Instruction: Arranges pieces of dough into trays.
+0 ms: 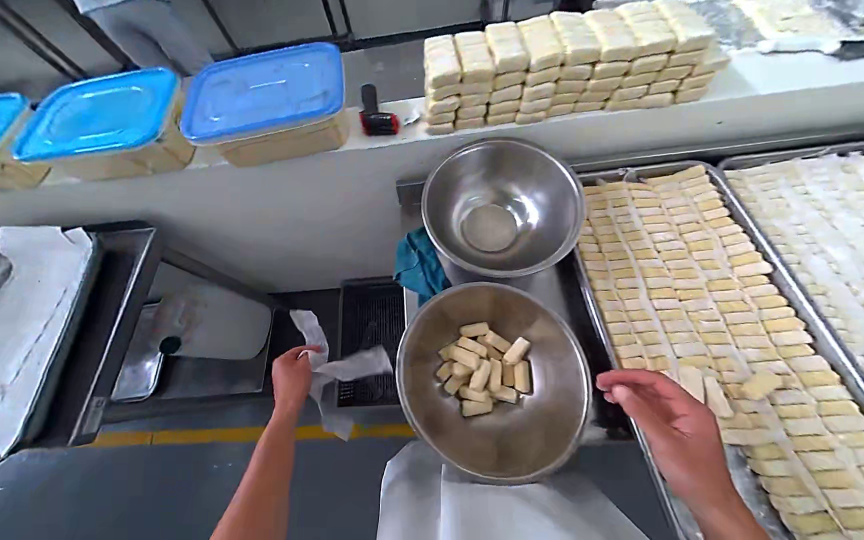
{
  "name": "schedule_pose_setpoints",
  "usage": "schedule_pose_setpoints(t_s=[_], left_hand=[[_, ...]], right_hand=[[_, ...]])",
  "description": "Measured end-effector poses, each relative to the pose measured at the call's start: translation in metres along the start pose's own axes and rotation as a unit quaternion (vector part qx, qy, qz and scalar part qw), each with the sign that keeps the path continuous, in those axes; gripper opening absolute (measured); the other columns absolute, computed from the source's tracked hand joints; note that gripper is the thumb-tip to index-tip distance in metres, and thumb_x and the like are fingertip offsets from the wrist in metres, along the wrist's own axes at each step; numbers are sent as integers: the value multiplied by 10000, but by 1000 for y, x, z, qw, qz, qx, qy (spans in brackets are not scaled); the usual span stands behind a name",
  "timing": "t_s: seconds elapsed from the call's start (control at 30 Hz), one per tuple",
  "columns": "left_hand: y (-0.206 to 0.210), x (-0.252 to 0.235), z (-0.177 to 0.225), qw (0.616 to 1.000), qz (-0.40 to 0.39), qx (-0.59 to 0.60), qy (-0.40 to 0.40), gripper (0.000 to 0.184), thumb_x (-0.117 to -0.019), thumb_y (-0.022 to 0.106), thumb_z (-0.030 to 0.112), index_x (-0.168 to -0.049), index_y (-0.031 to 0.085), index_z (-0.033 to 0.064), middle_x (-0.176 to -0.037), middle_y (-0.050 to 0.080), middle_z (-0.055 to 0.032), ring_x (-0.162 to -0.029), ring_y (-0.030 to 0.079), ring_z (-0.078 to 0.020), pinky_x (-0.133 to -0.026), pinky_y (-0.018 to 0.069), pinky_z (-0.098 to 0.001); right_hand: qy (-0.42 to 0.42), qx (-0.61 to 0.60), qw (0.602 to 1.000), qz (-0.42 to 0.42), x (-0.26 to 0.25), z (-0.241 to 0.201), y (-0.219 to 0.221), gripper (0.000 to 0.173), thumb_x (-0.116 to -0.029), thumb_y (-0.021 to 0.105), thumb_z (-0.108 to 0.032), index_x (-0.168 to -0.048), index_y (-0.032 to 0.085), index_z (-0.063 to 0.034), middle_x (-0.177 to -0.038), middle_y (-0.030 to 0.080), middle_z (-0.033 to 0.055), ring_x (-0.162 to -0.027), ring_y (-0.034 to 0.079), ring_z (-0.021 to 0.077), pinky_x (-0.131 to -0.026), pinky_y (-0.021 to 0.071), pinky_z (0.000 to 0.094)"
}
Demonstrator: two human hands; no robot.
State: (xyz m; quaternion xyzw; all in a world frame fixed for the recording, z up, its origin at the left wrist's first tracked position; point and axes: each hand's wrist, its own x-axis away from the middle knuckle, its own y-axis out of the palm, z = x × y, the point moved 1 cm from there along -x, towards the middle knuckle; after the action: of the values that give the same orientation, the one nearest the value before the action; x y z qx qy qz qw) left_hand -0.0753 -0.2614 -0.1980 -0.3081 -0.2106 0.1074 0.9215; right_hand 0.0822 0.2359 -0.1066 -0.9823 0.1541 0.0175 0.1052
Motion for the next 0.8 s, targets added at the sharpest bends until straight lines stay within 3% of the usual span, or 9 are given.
schedule_pose_setpoints(t_s=[0.13, 0.27, 0.47, 0.6, 0.7, 0.8], left_hand=[[31, -50, -85, 985, -123, -72, -93, 272, -1039, 508, 101, -1176, 721, 3, -1096, 702, -251, -1047, 666, -399, -941, 508, -599], [58, -86, -109, 964, -190, -143, -120, 304, -1031, 510, 103, -1262, 682, 5, -1249, 658, -274, -1218, 606, -432, -1037, 453, -620], [65, -126, -109, 965, -195, -142, -101, 462, -1012, 533, 45, -1473, 526, 60, -1336, 603, -301, -1272, 562, -476, -1042, 440, -652], [65, -135, -93, 971, -179, -135, -82, 480, -1012, 497, 18, -1489, 515, 77, -1302, 621, -292, -1226, 586, -465, -1006, 455, -640], [52, -120, -65, 978, -169, -108, -57, 420, -1051, 496, 90, -1469, 532, 69, -1303, 626, -279, -1194, 601, -457, -983, 462, -637], [41, -95, -41, 987, -163, 13, -3, 415, -1056, 543, 144, -1454, 520, 29, -1333, 612, -262, -1165, 629, -393, -955, 512, -593]], right_hand=[[29, 8, 1000, 2, 21, -8, 20, 160, -980, 608, -196, -1072, 705, -107, -961, 756, -19, -878, 724, 113, -808, 609, 259], [34, 40, 999, 7, 38, -23, 37, 165, -982, 622, -237, -1081, 702, -132, -946, 754, -47, -875, 727, 94, -810, 613, 243], [57, 73, 995, 35, 70, -33, 32, 162, -1000, 591, -201, -1081, 696, -107, -940, 752, -51, -861, 726, 88, -798, 615, 240], [71, 79, 993, 59, 84, -34, 24, 156, -994, 579, -168, -1074, 691, -96, -925, 754, -51, -846, 728, 88, -792, 618, 240], [82, 77, 991, 67, 87, -32, 24, 153, -984, 590, -174, -1073, 695, -106, -923, 754, -57, -849, 730, 87, -800, 621, 253], [105, 83, 989, 70, 90, -24, 15, 193, -972, 642, -209, -1078, 707, -60, -960, 751, 11, -885, 735, 147, -829, 633, 339]])
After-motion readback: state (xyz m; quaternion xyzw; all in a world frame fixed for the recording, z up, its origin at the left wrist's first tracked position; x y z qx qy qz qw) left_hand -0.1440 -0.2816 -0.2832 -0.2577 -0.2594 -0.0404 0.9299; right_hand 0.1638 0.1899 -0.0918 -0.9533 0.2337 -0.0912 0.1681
